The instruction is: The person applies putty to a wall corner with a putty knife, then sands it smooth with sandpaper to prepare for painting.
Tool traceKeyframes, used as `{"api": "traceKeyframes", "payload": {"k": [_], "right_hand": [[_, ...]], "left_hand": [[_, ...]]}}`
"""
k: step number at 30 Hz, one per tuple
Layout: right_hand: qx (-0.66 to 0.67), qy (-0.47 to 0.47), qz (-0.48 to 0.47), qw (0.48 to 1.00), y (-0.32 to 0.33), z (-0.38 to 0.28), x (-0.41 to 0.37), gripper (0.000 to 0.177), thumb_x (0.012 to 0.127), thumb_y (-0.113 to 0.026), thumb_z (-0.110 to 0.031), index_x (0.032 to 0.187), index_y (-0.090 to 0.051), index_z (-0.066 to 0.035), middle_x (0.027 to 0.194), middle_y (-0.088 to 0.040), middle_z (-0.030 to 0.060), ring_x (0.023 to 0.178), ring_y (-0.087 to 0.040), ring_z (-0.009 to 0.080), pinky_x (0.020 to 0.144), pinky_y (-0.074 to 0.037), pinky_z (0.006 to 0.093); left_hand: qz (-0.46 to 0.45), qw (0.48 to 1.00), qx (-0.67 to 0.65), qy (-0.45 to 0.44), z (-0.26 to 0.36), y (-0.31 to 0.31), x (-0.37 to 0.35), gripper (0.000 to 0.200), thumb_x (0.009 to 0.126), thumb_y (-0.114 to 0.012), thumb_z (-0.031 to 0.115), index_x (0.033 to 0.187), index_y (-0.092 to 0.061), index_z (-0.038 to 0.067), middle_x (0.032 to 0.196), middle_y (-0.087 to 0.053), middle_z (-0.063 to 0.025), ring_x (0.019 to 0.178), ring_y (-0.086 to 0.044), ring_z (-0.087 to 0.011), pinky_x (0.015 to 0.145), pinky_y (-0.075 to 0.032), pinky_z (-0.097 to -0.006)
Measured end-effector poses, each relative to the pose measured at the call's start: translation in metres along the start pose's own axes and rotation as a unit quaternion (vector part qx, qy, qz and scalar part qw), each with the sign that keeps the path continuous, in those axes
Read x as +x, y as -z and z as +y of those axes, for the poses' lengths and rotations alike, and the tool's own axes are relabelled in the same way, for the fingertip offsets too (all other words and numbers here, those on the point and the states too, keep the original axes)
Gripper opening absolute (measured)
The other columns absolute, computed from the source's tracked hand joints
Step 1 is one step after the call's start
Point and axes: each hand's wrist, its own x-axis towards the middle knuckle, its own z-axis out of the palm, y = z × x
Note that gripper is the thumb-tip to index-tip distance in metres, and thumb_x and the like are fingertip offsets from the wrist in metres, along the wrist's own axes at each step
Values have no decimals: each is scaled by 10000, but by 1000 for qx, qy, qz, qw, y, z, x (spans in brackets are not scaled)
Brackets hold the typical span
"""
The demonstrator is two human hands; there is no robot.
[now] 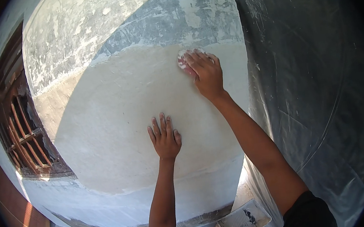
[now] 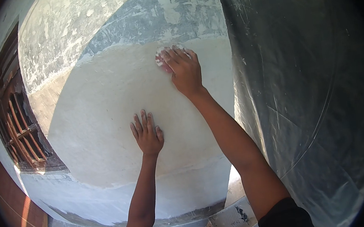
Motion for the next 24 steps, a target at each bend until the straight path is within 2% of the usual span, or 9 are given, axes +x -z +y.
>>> {"api": "traceKeyframes", "payload": {"k": [4,6,9,13,16,19,21,24], "right_hand": [[20,-38,-44,998,-6,-34,-114,530,761,-625,31,1276,-635,-94,1322,-627,69,1285,-547,240,1093,-339,476],[31,-40,-121,991,18,-51,-168,518,766,-653,9,1273,-641,-97,1319,-634,74,1286,-554,244,1097,-337,484],[85,-46,-135,986,46,-50,-165,514,770,-671,4,1273,-645,-98,1304,-644,88,1271,-570,253,1093,-337,483],[16,-17,-16,1000,47,-11,-56,551,727,-630,66,1260,-645,-75,1309,-641,94,1282,-559,274,1061,-348,463],[-3,-14,-16,1000,26,25,-17,547,740,-617,52,1272,-638,-74,1321,-635,89,1288,-549,275,1068,-349,474],[-9,-37,-25,999,10,24,-55,488,776,-628,11,1256,-648,-76,1321,-637,93,1296,-542,282,1105,-330,485],[12,-65,-31,997,12,6,-107,486,777,-646,4,1255,-652,-87,1332,-634,87,1304,-540,283,1118,-319,488],[18,-92,-116,989,40,-25,-173,559,729,-663,28,1273,-649,-101,1333,-638,76,1305,-549,280,1114,-314,494]], "left_hand": [[12,1000,-4,-7,-2,-1,0,531,929,-470,235,1414,-493,19,1561,-396,-148,1489,-243,-400,1200,-140,-579],[7,1000,-5,-1,-1,0,0,522,932,-472,240,1404,-504,20,1559,-401,-145,1489,-248,-395,1201,-141,-576],[17,1000,-1,-1,0,-1,-1,517,934,-471,240,1399,-509,20,1559,-403,-143,1491,-248,-390,1203,-141,-572],[0,1000,-4,11,2,0,-2,514,939,-461,238,1404,-507,22,1557,-406,-142,1491,-250,-387,1203,-143,-571],[1,1000,0,4,-1,0,0,513,940,-457,236,1405,-508,24,1556,-407,-141,1490,-251,-388,1204,-145,-570],[9,1000,-2,4,1,0,-2,511,944,-450,230,1409,-502,26,1558,-405,-139,1487,-259,-390,1201,-151,-575],[21,1000,14,4,1,0,-2,465,959,-450,240,1381,-554,74,1541,-444,-97,1467,-315,-371,1203,-172,-561],[10,1000,8,6,1,2,-4,491,936,-474,199,1407,-522,71,1539,-446,-97,1469,-309,-377,1202,-169,-572]]}}
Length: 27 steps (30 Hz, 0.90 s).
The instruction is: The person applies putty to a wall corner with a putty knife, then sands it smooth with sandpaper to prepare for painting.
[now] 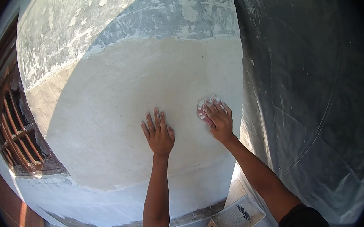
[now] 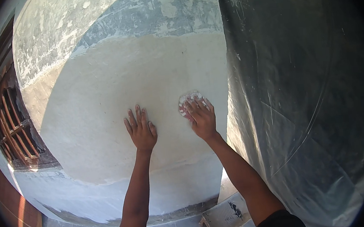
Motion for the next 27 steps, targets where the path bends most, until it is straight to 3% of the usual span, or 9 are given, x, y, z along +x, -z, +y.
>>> {"api": "traceKeyframes", "payload": {"k": [5,9,13,15,18,22,24,26,27], "right_hand": [[36,-9,-13,999,32,0,11,599,718,-657,68,1299,-626,-74,1343,-628,109,1312,-544,279,1066,-335,472],[28,22,122,992,41,10,108,533,788,-628,60,1306,-609,-63,1339,-625,114,1311,-538,299,1040,-336,465],[-25,46,106,993,19,26,160,535,789,-622,43,1308,-610,-88,1358,-611,80,1313,-528,282,1059,-333,462],[-43,50,81,995,4,32,143,542,785,-621,40,1310,-608,-95,1362,-607,66,1313,-526,273,1069,-329,462],[-10,20,82,996,-12,23,74,587,756,-628,44,1319,-609,-120,1386,-596,39,1318,-531,237,1101,-315,473],[23,-34,-60,997,-8,9,-84,613,760,-642,41,1342,-598,-145,1385,-602,31,1317,-531,223,1118,-313,477],[61,-99,-172,978,12,-7,-181,596,778,-647,17,1348,-593,-149,1366,-614,28,1295,-547,227,1129,-304,477],[107,-222,-345,906,41,-23,-302,539,777,-592,43,1283,-645,-135,1298,-657,93,1238,-593,282,1111,-347,444],[194,-377,-446,788,67,-31,-366,370,852,-578,-23,1183,-709,-125,1161,-709,134,1085,-667,314,978,-474,411]], "left_hand": [[10,1000,-8,6,1,-6,-3,557,892,-499,127,1445,-456,72,1544,-441,-92,1472,-307,-374,1201,-161,-589],[22,1000,2,6,2,-12,-17,556,878,-494,99,1432,-460,73,1550,-434,-89,1476,-304,-365,1202,-156,-593],[21,1000,3,17,3,-16,-31,559,887,-480,107,1444,-454,72,1552,-432,-87,1483,-291,-361,1202,-147,-592],[-7,999,15,31,5,-15,-38,535,926,-411,126,1450,-425,22,1552,-408,-154,1490,-247,-401,1203,-107,-600],[-25,998,29,40,8,-18,-68,523,967,-403,178,1460,-408,4,1582,-333,-197,1498,-178,-443,1197,-93,-614],[-123,990,46,58,28,-12,-163,556,991,-427,238,1483,-366,-14,1610,-235,-234,1495,-102,-490,1192,-79,-625],[-284,948,59,129,61,7,-221,634,978,-483,281,1510,-313,-19,1624,-180,-239,1491,-67,-508,1193,-91,-622],[-461,869,27,178,100,38,-278,675,959,-527,300,1537,-297,38,1631,-164,-224,1495,-89,-492,1199,-109,-607],[-565,797,-24,212,114,51,-322,730,953,-541,304,1563,-227,52,1646,-100,-214,1492,-82,-505,1196,-135,-604]]}}
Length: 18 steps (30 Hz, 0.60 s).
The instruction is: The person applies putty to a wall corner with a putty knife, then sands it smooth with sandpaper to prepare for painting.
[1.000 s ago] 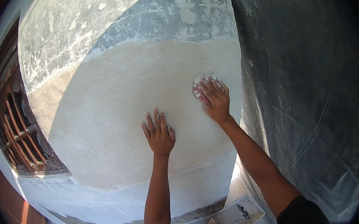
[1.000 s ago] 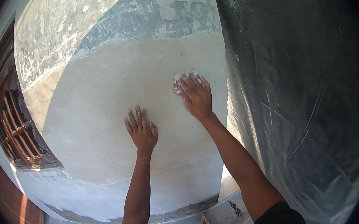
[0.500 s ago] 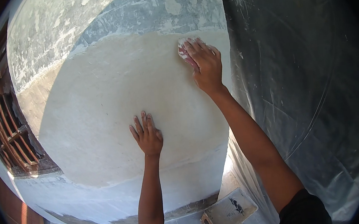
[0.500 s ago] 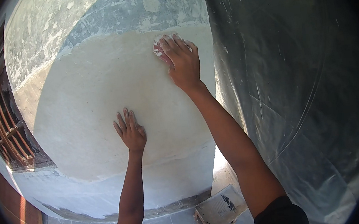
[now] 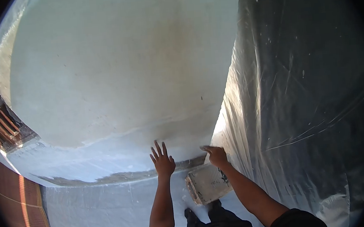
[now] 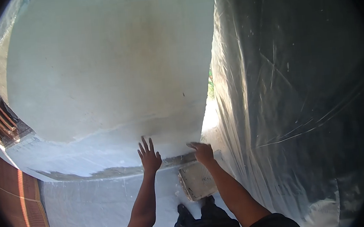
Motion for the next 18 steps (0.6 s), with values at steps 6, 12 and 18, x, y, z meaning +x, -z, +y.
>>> {"api": "traceKeyframes", "payload": {"k": [6,12,18], "right_hand": [[103,-476,-39,873,-91,166,-206,259,875,-559,-80,1053,-745,-49,889,-729,108,813,-679,227,725,-502,342],[133,-449,-42,882,-80,198,-188,221,864,-580,-63,1035,-694,19,895,-703,233,862,-693,356,783,-501,394],[50,-316,-32,947,-110,248,-134,229,846,-606,-10,1057,-666,54,933,-707,234,922,-678,400,837,-509,434]], "left_hand": [[-458,866,-22,197,6,-156,-180,863,914,-574,356,1583,-133,33,1663,55,-184,1463,-55,-577,1155,-243,-628],[-287,938,-100,169,40,-239,-215,740,933,-568,212,1548,-216,-1,1643,-44,-242,1467,-76,-560,1163,-236,-604],[-204,967,-103,114,69,-302,-202,711,926,-557,183,1510,-235,-64,1622,-92,-277,1473,-79,-539,1188,-181,-592]]}}
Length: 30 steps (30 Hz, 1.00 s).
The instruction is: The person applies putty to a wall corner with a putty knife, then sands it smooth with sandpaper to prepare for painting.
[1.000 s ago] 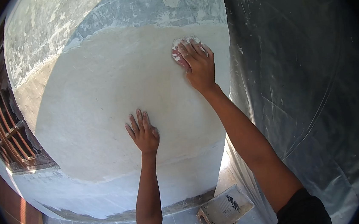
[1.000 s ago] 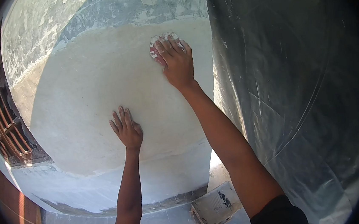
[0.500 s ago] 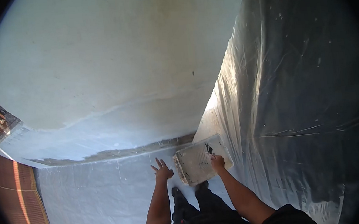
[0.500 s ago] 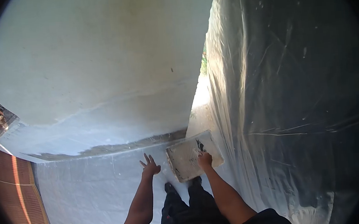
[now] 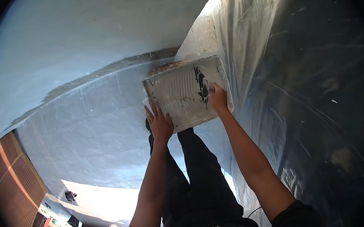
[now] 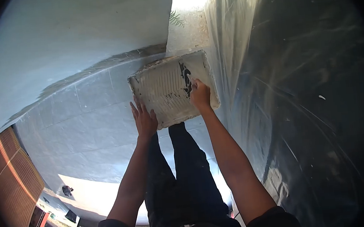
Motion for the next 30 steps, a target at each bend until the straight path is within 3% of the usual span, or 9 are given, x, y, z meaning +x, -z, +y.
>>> {"api": "traceKeyframes", "payload": {"k": [6,8,13,15,19,23,26,29,30], "right_hand": [[-246,29,-26,968,-39,13,17,348,763,-617,32,1105,-670,-2,1071,-682,222,1018,-633,365,845,-459,472],[-313,149,97,933,-73,38,-16,432,766,-635,20,1193,-634,-43,1155,-654,189,1051,-610,316,843,-426,461],[-223,103,-55,968,-38,25,-38,418,767,-641,15,1181,-633,-43,1123,-658,135,1044,-609,305,828,-420,469],[-94,4,-131,987,-28,21,-13,309,774,-642,10,1078,-665,-43,1077,-664,127,1000,-612,314,807,-423,471],[-125,138,0,983,-33,1,48,228,793,-650,-10,1016,-679,-44,1060,-665,137,987,-613,326,804,-430,467],[-229,231,83,942,-68,27,-9,200,799,-688,-58,998,-672,-56,1145,-675,104,1013,-609,292,844,-406,478],[-210,268,24,940,-58,35,-70,186,792,-700,-69,975,-667,-63,1148,-682,81,1007,-604,274,857,-392,485],[-203,151,-184,950,-34,12,-74,159,765,-664,-5,916,-681,-52,977,-696,114,972,-621,285,831,-425,448],[-181,144,-133,964,-31,8,-60,143,754,-652,15,881,-672,-49,933,-686,117,947,-620,290,806,-429,441]], "left_hand": [[21,1000,11,-20,-8,-34,-2,688,935,-522,209,1496,-252,-83,1620,-110,-281,1484,-27,-525,1189,-141,-615],[33,999,-6,-30,-13,-39,-3,674,939,-507,219,1492,-264,-81,1620,-111,-282,1487,-16,-521,1188,-127,-625],[33,996,22,-82,-16,-34,-4,663,961,-477,243,1479,-246,-99,1614,-68,-309,1481,36,-537,1181,-98,-645],[33,996,20,-82,-17,-35,-4,669,961,-477,259,1478,-246,-98,1615,-62,-308,1480,43,-539,1176,-95,-655],[39,996,19,-80,-16,-34,-5,674,966,-469,298,1470,-263,-98,1618,-50,-304,1478,56,-541,1169,-90,-668],[40,996,15,-83,-15,-34,-4,665,971,-464,323,1453,-297,-104,1618,-51,-305,1478,58,-542,1170,-84,-667],[35,997,16,-73,-16,-34,-5,669,980,-450,346,1455,-310,-103,1617,-52,-306,1479,64,-539,1173,-78,-663],[28,997,24,-73,-17,-34,-4,681,988,-430,370,1468,-310,-98,1617,-52,-307,1482,64,-532,1170,-74,-667],[32,996,21,-75,-17,-33,-4,689,990,-422,377,1480,-297,-91,1620,-52,-302,1483,62,-529,1168,-71,-670]]}}
